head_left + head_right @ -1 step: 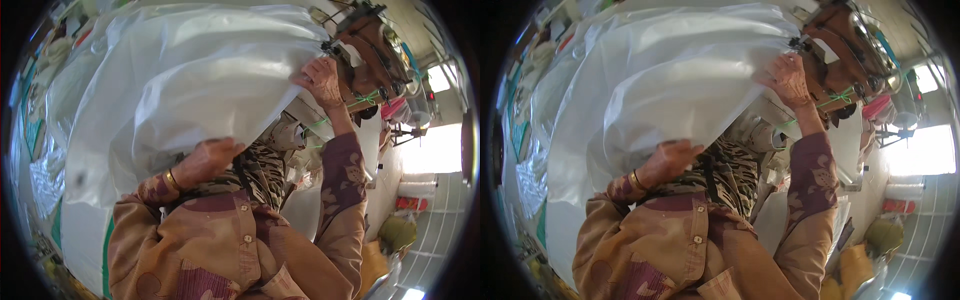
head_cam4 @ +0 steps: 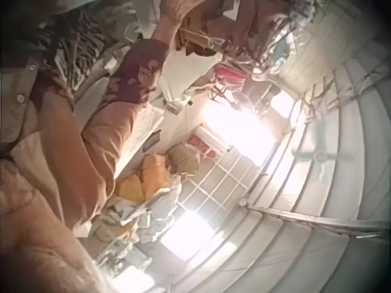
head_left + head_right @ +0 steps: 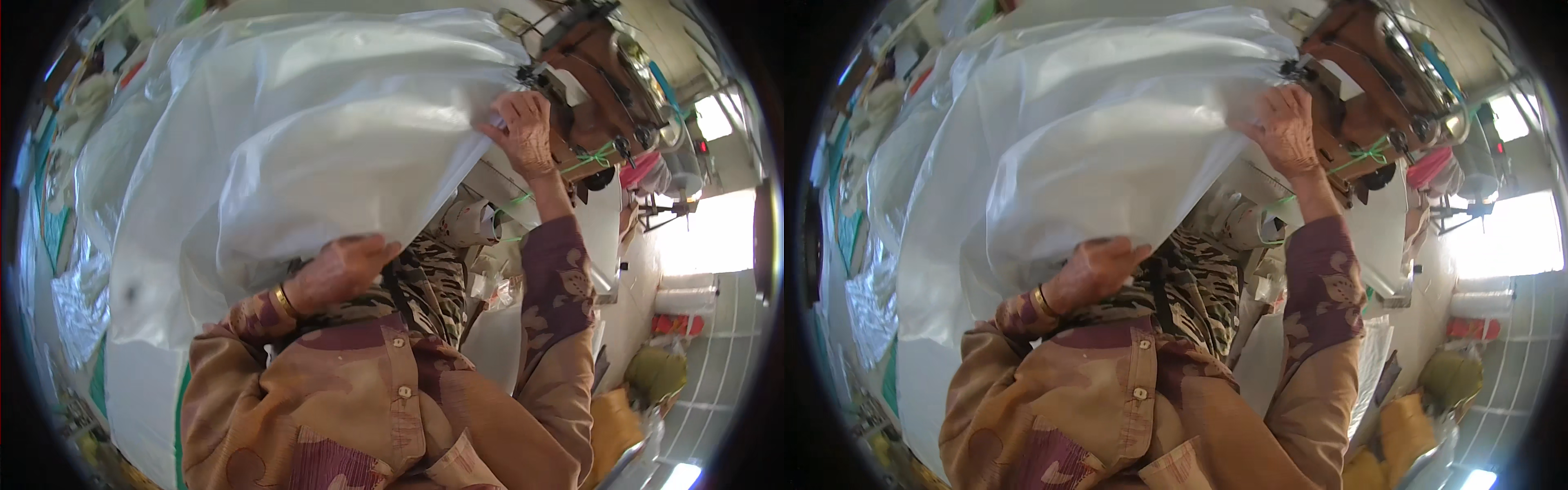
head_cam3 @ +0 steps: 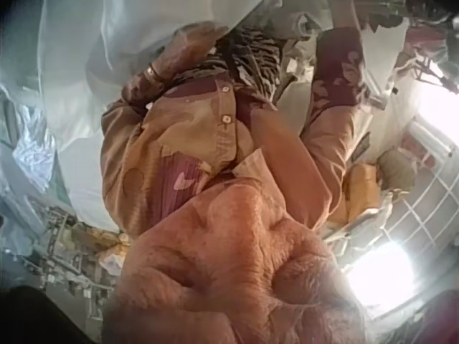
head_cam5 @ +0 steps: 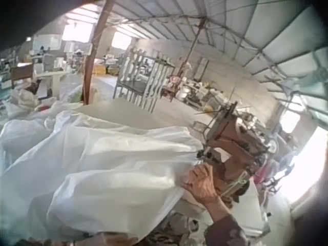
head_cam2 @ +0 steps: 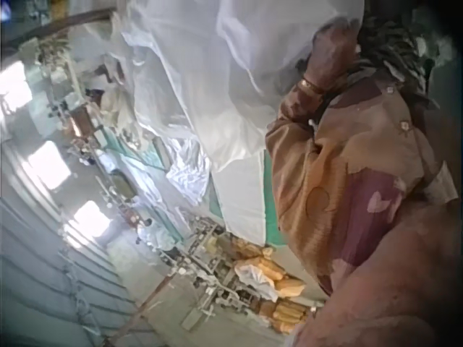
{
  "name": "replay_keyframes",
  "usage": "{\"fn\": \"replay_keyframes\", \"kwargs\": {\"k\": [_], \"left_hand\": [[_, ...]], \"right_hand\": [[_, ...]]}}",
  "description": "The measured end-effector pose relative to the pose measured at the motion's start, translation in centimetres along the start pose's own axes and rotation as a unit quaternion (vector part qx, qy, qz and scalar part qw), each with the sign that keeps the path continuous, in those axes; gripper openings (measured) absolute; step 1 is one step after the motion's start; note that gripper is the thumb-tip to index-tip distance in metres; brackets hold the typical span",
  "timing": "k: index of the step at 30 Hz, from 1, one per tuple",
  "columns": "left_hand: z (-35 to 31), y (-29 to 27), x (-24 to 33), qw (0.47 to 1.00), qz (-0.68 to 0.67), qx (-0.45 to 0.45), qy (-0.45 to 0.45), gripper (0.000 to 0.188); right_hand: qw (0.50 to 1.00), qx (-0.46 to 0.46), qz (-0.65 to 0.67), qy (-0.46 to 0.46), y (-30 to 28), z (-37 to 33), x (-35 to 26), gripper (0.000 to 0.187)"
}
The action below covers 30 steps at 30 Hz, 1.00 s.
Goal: The person aligns the edges of a large white woven sack and sews them using a sewing machine. They repeatedly guide the fabric through the machine, cut the thread, and reposition the material to continue stitching along the seam. The person also handles a clear plastic bag, folding and manipulating it on the work surface.
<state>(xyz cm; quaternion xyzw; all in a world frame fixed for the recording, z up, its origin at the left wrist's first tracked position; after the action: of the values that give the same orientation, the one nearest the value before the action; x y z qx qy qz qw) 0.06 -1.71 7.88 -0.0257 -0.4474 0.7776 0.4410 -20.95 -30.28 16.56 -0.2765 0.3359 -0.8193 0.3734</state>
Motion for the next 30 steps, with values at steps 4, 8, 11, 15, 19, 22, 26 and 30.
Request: {"fn": "replay_keyframes", "kwargs": {"k": [4, 8, 11, 15, 19, 22, 26, 30], "left_hand": [[0.9, 1.4, 0.3, 0.998, -0.001, -0.052, 0.044, 0.047], [2.4, 1.9, -0.2, 0.996, -0.012, -0.060, 0.072, 0.042], [3.8, 2.7, -1.2, 0.994, 0.003, -0.066, 0.082, 0.036], [7.4, 3.2, -3.0, 0.991, 0.017, -0.063, 0.117, 0.030], [12.0, 3.5, -4.8, 0.985, 0.028, -0.069, 0.153, 0.024], [14.7, 3.8, -6.0, 0.985, 0.050, -0.072, 0.151, 0.019], [17.3, 4.2, -7.9, 0.992, 0.053, -0.059, 0.103, 0.008], [20.4, 4.1, -8.5, 0.994, 0.076, -0.015, 0.082, 0.001]], "right_hand": [[0.956, 0.108, 0.019, 0.274, 1.7, -2.9, -1.9, 0.039], [0.903, 0.129, 0.146, 0.383, 3.1, -4.4, -2.8, 0.036], [0.879, 0.123, 0.208, 0.411, 3.3, -4.8, -2.8, 0.037], [0.833, 0.103, 0.282, 0.464, 3.3, -4.8, -3.0, 0.041], [0.814, 0.085, 0.320, 0.478, 3.7, -5.1, -2.6, 0.042], [0.812, 0.078, 0.337, 0.471, 4.1, -5.3, -2.2, 0.039], [0.802, 0.047, 0.336, 0.491, 3.8, -5.2, -2.2, 0.045], [0.786, 0.047, 0.358, 0.502, 3.7, -5.2, -1.9, 0.043]]}}
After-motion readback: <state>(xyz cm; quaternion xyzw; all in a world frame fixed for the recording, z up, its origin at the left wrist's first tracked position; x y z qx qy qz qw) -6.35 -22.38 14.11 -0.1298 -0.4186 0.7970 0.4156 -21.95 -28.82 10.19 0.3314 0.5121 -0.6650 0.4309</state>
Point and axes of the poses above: each hand's wrist, its own z-axis towards the middle knuckle, its own y-axis out of the palm, x = y × z, the point moved 1 cm from there along z, towards the middle knuckle, and after that the axes turned 10 degrees about y, right-handed, at the moved point
